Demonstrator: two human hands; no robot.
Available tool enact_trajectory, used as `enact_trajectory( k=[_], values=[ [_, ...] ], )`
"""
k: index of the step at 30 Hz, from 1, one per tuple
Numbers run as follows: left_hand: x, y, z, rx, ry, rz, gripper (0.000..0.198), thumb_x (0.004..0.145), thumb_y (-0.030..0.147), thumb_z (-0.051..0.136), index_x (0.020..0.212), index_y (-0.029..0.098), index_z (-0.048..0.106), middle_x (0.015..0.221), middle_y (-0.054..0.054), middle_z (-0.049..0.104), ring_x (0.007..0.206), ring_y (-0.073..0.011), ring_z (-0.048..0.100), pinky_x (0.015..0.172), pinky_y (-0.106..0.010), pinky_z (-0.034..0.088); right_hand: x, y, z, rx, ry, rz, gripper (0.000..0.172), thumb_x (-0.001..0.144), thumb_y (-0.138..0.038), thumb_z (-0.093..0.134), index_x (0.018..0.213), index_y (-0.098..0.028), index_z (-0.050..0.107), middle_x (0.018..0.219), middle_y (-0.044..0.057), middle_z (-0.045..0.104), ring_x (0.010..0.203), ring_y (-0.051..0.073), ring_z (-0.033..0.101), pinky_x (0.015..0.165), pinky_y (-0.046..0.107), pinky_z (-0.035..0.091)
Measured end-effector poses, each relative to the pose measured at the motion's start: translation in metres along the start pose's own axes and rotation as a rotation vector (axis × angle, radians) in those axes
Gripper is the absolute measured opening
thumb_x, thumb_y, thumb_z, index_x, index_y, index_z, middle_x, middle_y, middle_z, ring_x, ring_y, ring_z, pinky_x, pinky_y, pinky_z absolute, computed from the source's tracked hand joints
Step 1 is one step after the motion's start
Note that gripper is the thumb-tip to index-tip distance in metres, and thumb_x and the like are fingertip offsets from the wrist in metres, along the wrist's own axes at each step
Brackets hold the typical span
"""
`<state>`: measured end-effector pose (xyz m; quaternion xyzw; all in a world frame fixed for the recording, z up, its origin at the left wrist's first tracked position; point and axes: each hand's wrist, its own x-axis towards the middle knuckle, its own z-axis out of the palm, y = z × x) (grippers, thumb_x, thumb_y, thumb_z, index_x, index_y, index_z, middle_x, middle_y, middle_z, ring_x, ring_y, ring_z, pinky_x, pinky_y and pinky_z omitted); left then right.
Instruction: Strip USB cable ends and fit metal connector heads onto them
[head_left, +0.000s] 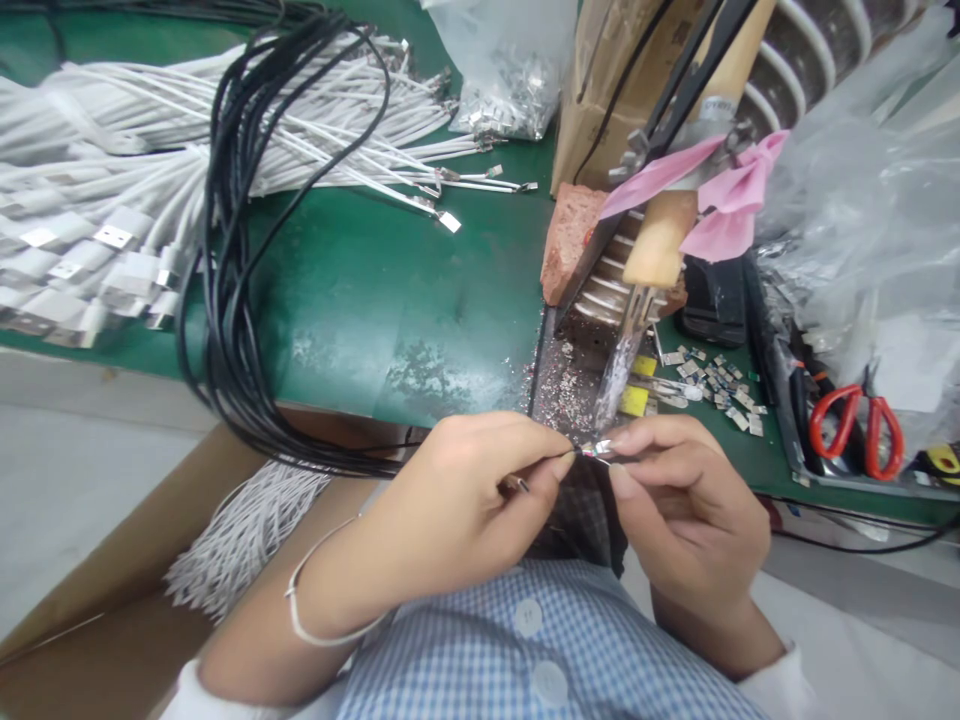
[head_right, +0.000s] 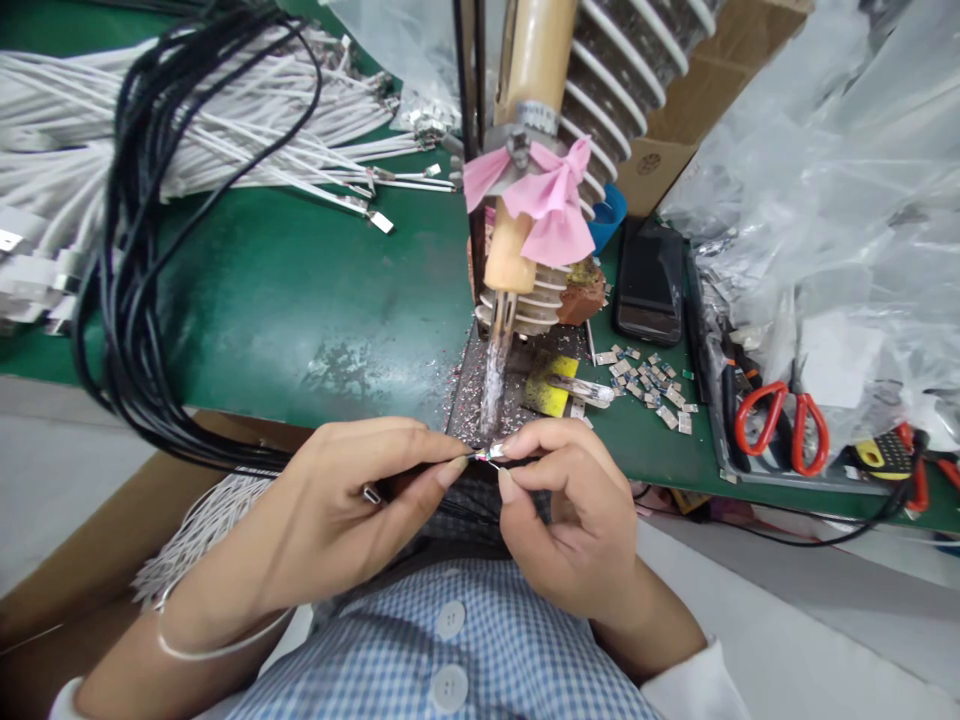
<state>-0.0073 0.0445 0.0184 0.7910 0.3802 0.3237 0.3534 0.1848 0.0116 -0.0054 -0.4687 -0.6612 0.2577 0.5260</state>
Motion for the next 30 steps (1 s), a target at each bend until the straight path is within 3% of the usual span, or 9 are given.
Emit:
enact_trajectory(
  k=[30],
  values=[
    [-0.0010,0.0007,0.0001,0.026,-0.008,-0.008,0.017,0.089,0.007,0.057,0.086,0.007,0.073,0.062,-0.001,0.063,0.054,-0.0101,0.055,0.053,-0.021,0.042,-0.0037,0.0035,-0.0018,-0.015,-0.038,-0.030,0.021,0.081,-0.001,0.063,0.086,-0.021,0.065,0.094,0.003,0.067,0.086,0.018,0.067,0.077,0.035,0.058]
  ],
)
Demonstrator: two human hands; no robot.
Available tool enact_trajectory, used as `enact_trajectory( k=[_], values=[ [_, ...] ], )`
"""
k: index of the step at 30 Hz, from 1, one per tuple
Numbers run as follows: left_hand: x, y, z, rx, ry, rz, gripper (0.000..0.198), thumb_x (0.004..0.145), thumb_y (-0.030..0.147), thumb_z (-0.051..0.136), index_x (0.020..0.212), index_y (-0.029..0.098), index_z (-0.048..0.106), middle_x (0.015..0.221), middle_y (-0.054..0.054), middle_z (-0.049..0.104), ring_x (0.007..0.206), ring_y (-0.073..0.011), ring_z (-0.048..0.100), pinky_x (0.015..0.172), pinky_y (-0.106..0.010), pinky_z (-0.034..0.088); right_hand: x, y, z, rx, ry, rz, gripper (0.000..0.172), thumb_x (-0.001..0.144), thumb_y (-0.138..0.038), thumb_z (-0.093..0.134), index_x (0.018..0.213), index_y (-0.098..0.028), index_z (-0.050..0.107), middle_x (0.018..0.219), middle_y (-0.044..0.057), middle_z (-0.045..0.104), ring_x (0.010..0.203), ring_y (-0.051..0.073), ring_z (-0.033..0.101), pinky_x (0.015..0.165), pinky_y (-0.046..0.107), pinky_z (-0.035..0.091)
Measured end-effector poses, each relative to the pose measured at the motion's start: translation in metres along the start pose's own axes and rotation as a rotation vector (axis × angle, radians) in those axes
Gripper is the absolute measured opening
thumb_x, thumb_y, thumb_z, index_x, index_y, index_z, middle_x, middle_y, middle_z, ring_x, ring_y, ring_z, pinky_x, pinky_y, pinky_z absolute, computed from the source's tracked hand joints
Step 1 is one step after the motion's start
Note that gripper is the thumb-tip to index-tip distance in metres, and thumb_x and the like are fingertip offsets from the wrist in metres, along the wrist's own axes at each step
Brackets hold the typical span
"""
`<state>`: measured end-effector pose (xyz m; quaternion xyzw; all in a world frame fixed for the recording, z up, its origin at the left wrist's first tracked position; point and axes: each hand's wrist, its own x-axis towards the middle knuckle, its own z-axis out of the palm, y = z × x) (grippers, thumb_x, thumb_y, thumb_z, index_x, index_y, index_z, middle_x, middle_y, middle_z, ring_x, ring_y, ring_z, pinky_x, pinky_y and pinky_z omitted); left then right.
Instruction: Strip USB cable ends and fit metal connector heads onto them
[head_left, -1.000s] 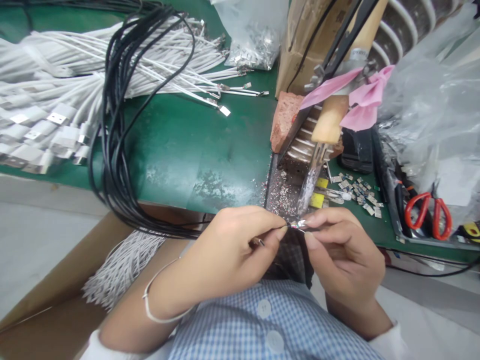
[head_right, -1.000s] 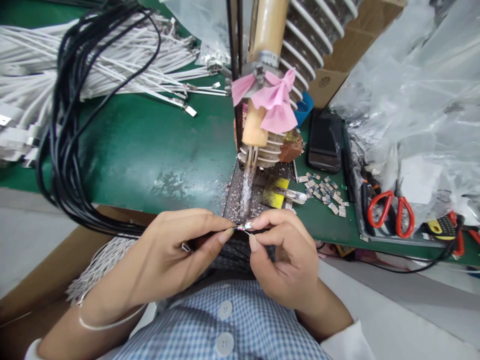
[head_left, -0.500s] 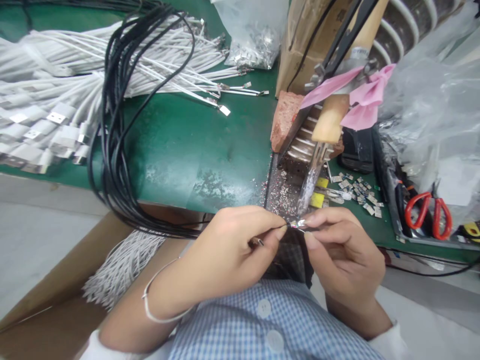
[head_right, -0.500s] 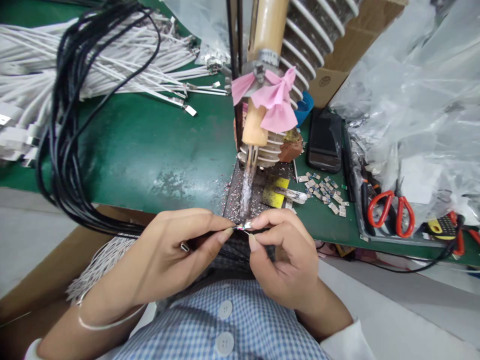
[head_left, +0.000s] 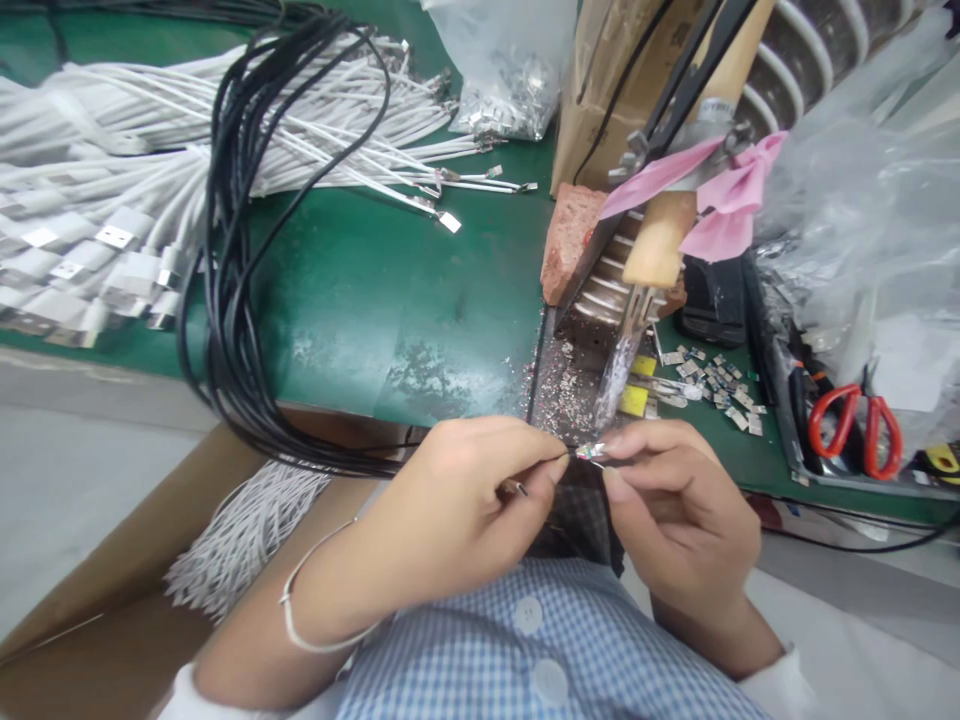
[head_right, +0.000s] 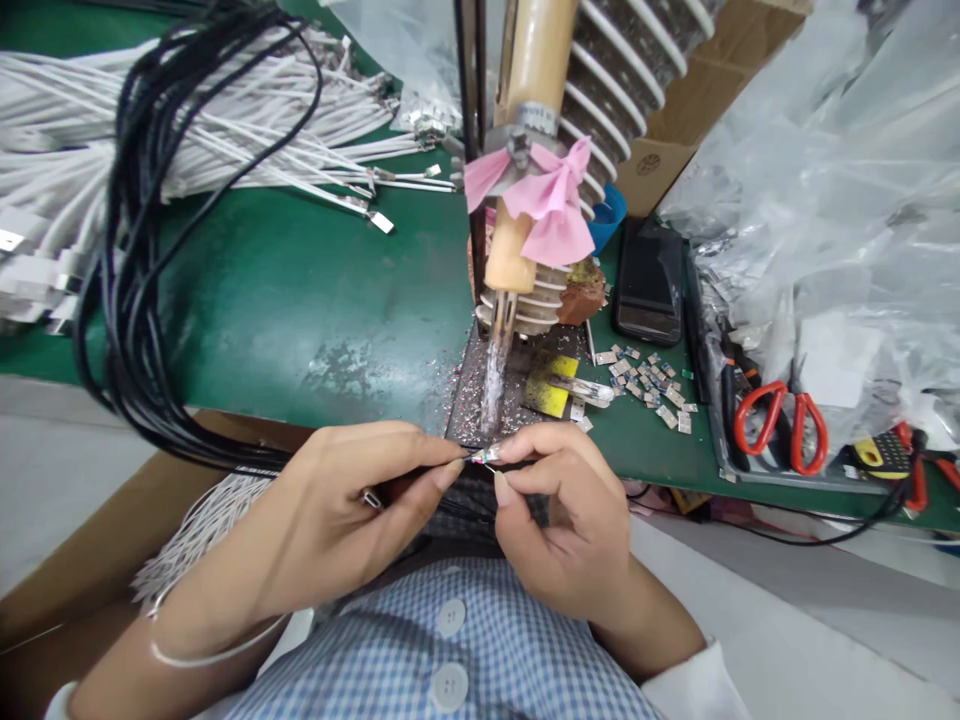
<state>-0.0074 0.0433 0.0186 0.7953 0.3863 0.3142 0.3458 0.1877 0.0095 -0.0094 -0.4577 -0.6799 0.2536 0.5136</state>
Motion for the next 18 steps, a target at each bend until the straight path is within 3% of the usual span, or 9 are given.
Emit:
enact_trajectory(
  k=[12,18],
  values=[
    [-0.0049,-0.0018,0.0026,0.004,-0.010,0.004,0.017,0.089,0.007,0.056,0.089,0.007,0.074,0.066,-0.002,0.066,0.057,-0.0118,0.058,0.056,-0.022,0.045,-0.0019,0.0010,-0.0009,-0.029,-0.008,-0.061,0.024,0.080,0.002,0.064,0.088,-0.020,0.065,0.094,0.003,0.067,0.085,0.017,0.067,0.076,0.034,0.058],
    [-0.0048,0.0030,0.0029,-0.008,-0.019,-0.019,0.017,0.088,0.006,0.056,0.088,0.007,0.073,0.065,-0.002,0.066,0.055,-0.0111,0.057,0.053,-0.021,0.043,-0.0040,0.0027,-0.0017,0.064,-0.019,-0.003,0.025,0.080,0.004,0.063,0.088,-0.020,0.064,0.093,0.003,0.066,0.086,0.016,0.066,0.077,0.032,0.058]
  ],
)
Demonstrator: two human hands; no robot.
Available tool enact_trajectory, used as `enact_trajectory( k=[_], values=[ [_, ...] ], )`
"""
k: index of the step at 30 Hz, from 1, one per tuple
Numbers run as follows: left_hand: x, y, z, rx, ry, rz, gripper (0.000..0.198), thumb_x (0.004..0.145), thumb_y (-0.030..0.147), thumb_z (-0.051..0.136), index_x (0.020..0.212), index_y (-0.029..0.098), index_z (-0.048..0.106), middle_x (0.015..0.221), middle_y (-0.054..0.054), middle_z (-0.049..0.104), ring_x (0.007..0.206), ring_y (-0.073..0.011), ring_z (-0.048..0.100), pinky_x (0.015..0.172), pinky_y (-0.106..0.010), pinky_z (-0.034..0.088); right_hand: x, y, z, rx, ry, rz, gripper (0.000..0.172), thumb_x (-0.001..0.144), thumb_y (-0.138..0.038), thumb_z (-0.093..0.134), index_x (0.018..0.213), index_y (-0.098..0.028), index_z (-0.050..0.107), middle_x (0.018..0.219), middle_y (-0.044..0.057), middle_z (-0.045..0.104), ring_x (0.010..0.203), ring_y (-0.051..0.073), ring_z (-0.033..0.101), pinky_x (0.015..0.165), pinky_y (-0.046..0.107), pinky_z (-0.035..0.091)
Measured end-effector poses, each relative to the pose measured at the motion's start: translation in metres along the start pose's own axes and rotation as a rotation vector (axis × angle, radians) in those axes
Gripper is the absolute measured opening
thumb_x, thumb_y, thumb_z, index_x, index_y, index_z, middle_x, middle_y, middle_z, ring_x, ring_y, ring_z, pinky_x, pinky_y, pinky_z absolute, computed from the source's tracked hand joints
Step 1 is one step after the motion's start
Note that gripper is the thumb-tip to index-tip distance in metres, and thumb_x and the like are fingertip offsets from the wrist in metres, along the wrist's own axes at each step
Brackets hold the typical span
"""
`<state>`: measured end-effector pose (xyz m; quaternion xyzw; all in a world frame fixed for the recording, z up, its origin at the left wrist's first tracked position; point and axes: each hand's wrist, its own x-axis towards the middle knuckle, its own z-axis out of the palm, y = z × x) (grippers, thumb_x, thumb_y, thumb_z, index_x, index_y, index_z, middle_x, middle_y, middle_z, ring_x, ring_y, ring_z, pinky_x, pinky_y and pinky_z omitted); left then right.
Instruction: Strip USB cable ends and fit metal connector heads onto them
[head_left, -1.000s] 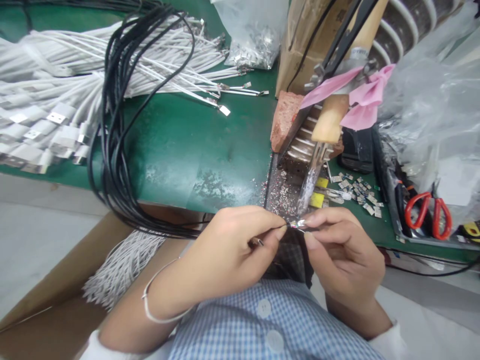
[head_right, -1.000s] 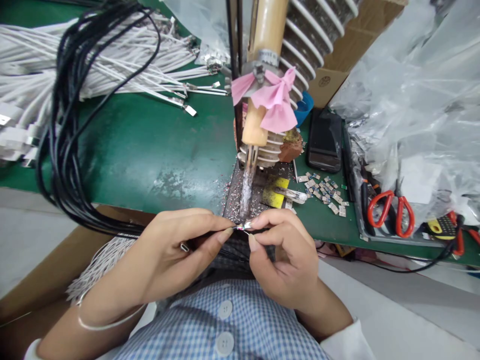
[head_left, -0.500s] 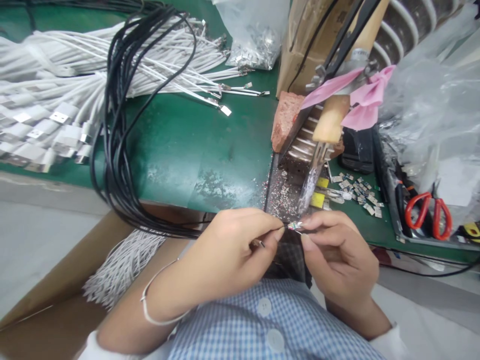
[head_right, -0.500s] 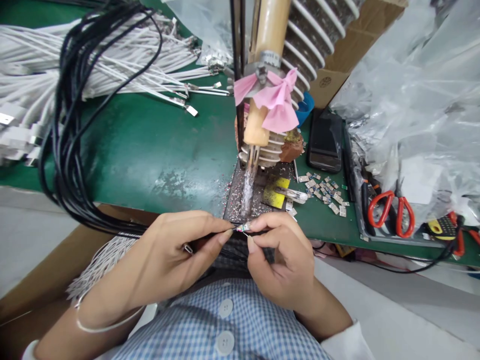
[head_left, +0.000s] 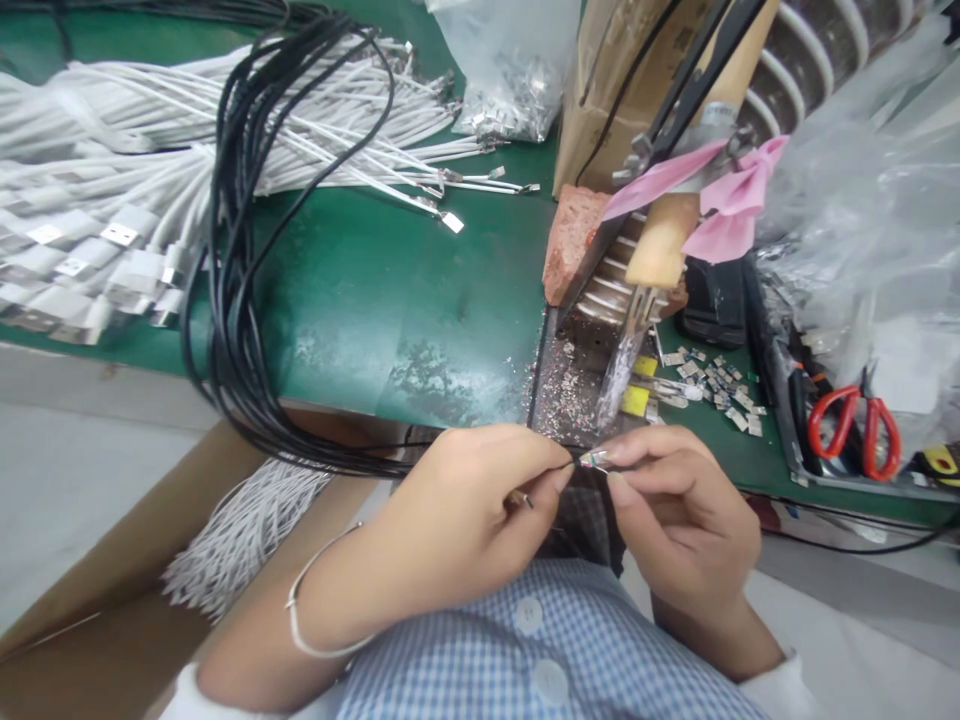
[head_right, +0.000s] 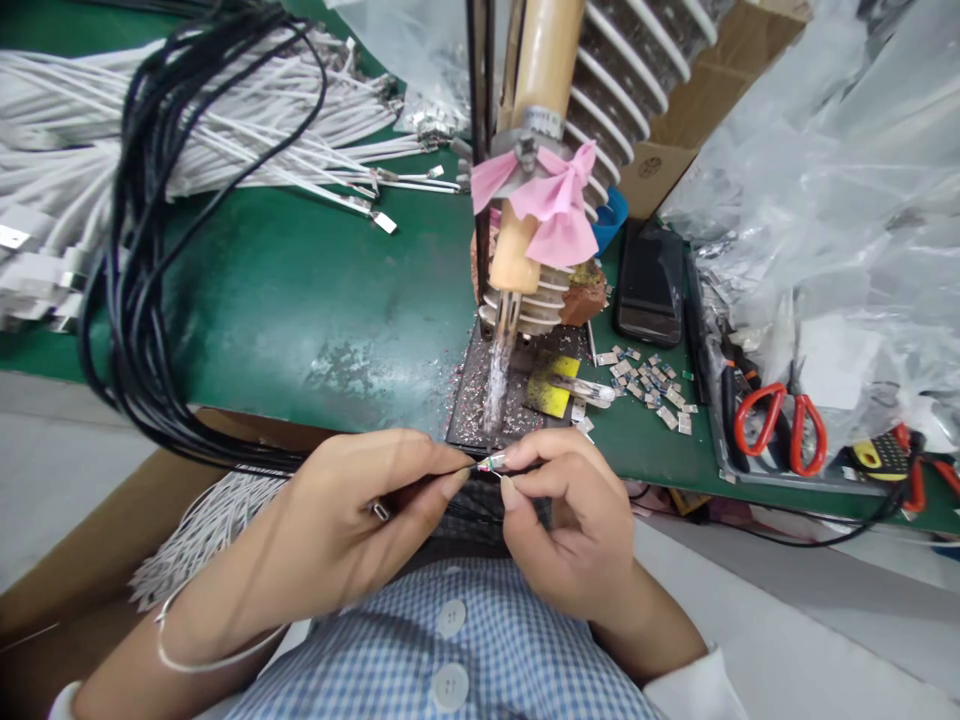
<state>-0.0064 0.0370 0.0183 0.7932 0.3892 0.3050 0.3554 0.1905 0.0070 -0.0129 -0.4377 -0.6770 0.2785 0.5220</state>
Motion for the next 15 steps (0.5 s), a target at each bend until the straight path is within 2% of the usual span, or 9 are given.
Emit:
enact_trajectory(
  k=[8,15],
  values=[
    [-0.002,0.005,0.001,-0.029,-0.036,-0.014,0.020,0.089,0.008,0.054,0.088,0.008,0.074,0.066,-0.002,0.067,0.055,-0.0107,0.058,0.053,-0.021,0.044,-0.007,0.001,0.001,0.147,0.028,0.103,0.023,0.083,0.003,0.061,0.086,-0.020,0.065,0.093,0.003,0.065,0.085,0.016,0.066,0.078,0.033,0.057],
    [-0.008,0.012,0.000,-0.058,-0.035,-0.032,0.020,0.089,0.008,0.055,0.090,0.007,0.075,0.065,-0.001,0.067,0.054,-0.0097,0.057,0.052,-0.020,0.043,-0.015,0.003,0.003,0.394,0.052,0.220,0.020,0.087,0.000,0.060,0.087,-0.019,0.064,0.092,0.002,0.063,0.083,0.014,0.067,0.076,0.030,0.060]
  ],
)
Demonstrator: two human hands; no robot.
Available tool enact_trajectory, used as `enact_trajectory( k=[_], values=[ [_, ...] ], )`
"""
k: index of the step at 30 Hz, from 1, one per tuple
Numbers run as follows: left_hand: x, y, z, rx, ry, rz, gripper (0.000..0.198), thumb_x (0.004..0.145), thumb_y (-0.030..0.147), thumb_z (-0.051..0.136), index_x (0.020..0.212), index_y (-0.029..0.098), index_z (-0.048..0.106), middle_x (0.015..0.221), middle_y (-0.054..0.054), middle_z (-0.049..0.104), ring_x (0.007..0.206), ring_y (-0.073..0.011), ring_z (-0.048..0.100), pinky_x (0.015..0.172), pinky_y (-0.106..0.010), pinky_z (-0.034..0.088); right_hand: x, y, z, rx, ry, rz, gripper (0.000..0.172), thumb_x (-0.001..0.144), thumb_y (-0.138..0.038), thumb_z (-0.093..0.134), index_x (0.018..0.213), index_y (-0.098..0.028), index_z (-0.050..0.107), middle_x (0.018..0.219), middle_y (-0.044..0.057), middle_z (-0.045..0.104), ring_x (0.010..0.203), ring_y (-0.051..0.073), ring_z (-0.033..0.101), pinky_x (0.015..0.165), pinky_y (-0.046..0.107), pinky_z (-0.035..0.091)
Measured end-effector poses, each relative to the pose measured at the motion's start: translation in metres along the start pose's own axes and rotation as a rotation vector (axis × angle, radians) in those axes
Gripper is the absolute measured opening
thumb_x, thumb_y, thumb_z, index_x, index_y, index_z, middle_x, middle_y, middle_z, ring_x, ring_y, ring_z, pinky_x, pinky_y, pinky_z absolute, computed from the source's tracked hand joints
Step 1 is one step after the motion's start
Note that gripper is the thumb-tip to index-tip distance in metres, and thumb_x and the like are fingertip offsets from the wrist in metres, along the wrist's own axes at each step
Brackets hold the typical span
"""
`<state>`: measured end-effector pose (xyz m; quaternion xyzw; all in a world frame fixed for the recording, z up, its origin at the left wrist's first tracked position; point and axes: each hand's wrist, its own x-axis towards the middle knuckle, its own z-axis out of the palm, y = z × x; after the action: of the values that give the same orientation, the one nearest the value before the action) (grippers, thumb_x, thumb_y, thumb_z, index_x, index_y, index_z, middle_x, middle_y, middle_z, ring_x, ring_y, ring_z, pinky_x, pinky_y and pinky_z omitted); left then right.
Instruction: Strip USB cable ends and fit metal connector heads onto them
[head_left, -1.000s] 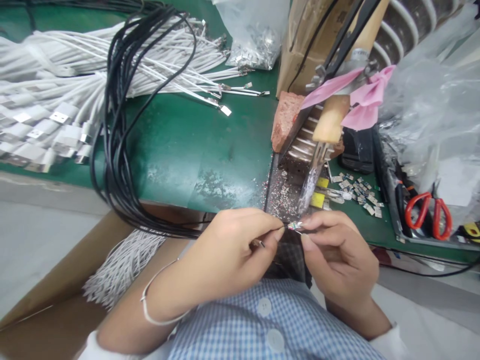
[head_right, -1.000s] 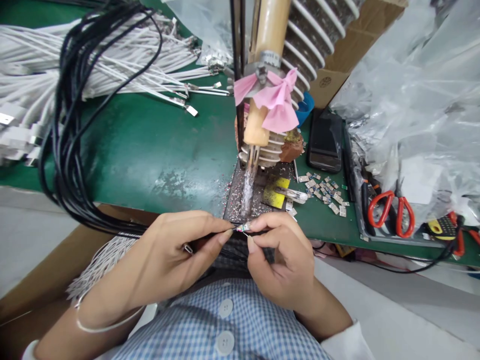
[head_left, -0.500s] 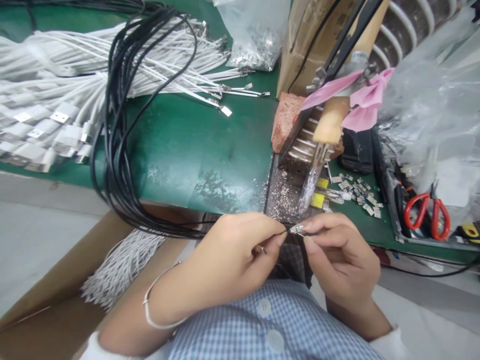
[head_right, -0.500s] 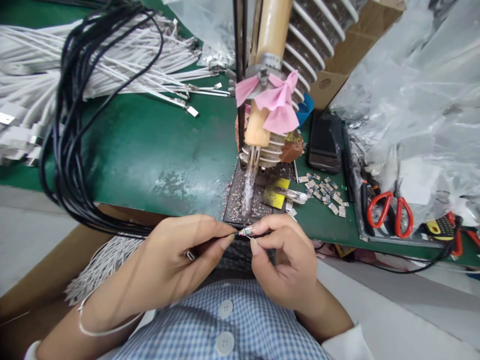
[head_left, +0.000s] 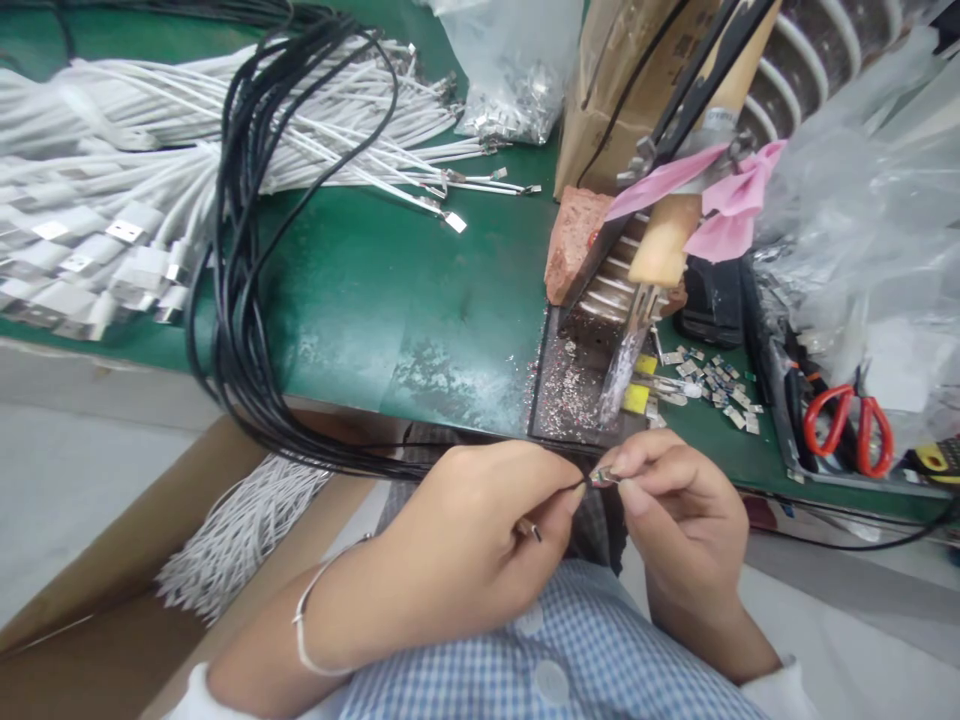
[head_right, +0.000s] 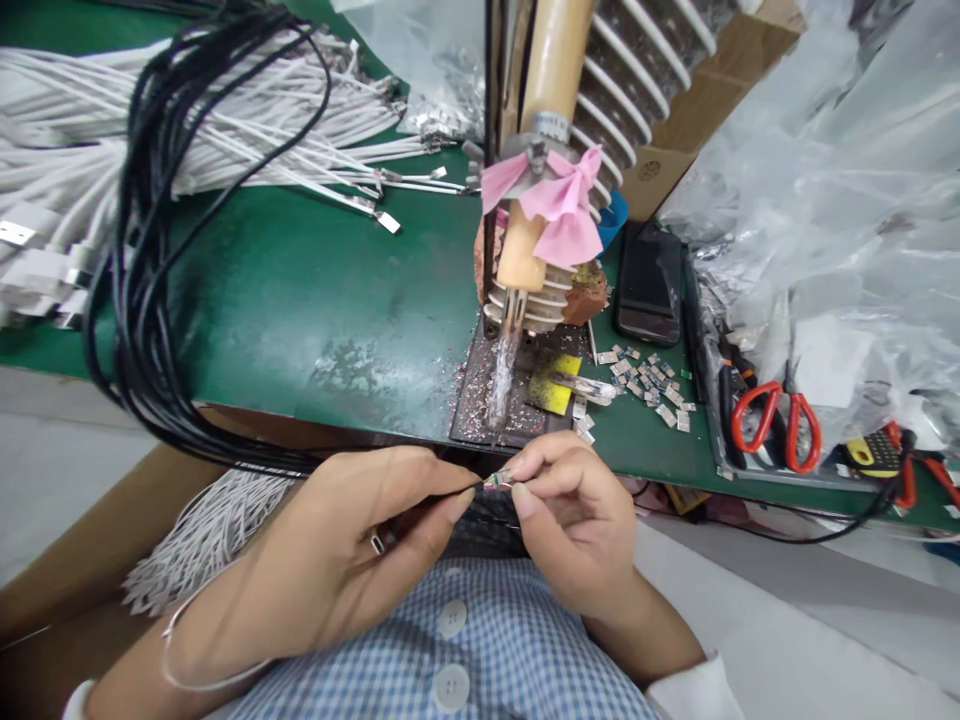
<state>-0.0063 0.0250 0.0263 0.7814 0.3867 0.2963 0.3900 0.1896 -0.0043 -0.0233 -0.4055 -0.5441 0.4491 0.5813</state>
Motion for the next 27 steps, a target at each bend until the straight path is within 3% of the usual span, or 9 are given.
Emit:
enact_trajectory(
  k=[10,15,18,23,27],
  values=[
    [0.000,0.003,0.000,0.024,-0.006,0.005,0.020,0.089,0.008,0.057,0.075,0.010,0.071,0.058,0.002,0.059,0.048,-0.0073,0.049,0.047,-0.020,0.037,-0.005,0.005,0.002,0.164,0.003,0.144,0.011,0.091,-0.013,0.066,0.084,-0.022,0.065,0.089,0.001,0.063,0.080,0.014,0.068,0.074,0.029,0.062],
    [0.000,0.003,0.002,0.017,0.005,0.010,0.020,0.089,0.009,0.055,0.086,0.008,0.075,0.059,0.002,0.062,0.049,-0.0081,0.052,0.048,-0.019,0.039,-0.006,0.005,0.003,0.148,0.010,0.161,0.010,0.091,-0.016,0.065,0.083,-0.022,0.063,0.087,0.000,0.063,0.078,0.013,0.068,0.072,0.028,0.062],
    [0.000,0.000,0.003,0.004,-0.003,0.010,0.020,0.089,0.009,0.055,0.088,0.009,0.075,0.064,0.000,0.067,0.053,-0.0091,0.057,0.051,-0.019,0.043,-0.006,0.002,0.003,0.001,0.030,0.058,0.013,0.090,-0.010,0.063,0.084,-0.022,0.063,0.088,0.001,0.062,0.078,0.014,0.068,0.071,0.030,0.062],
    [0.001,-0.008,0.008,0.011,0.047,0.003,0.017,0.090,0.010,0.056,0.089,0.011,0.073,0.072,-0.002,0.072,0.060,-0.0109,0.064,0.059,-0.020,0.049,-0.002,0.001,0.001,-0.400,0.031,-0.303,0.026,0.080,0.002,0.064,0.092,-0.021,0.065,0.092,0.004,0.066,0.083,0.019,0.069,0.071,0.036,0.063],
    [0.004,-0.014,0.011,0.017,0.096,0.014,0.014,0.090,0.011,0.057,0.087,0.012,0.072,0.072,-0.002,0.073,0.062,-0.0117,0.066,0.060,-0.020,0.050,0.003,0.004,0.001,-0.531,0.045,-0.398,0.027,0.077,0.002,0.067,0.091,-0.021,0.064,0.091,0.003,0.068,0.081,0.019,0.070,0.068,0.036,0.064]
  ],
)
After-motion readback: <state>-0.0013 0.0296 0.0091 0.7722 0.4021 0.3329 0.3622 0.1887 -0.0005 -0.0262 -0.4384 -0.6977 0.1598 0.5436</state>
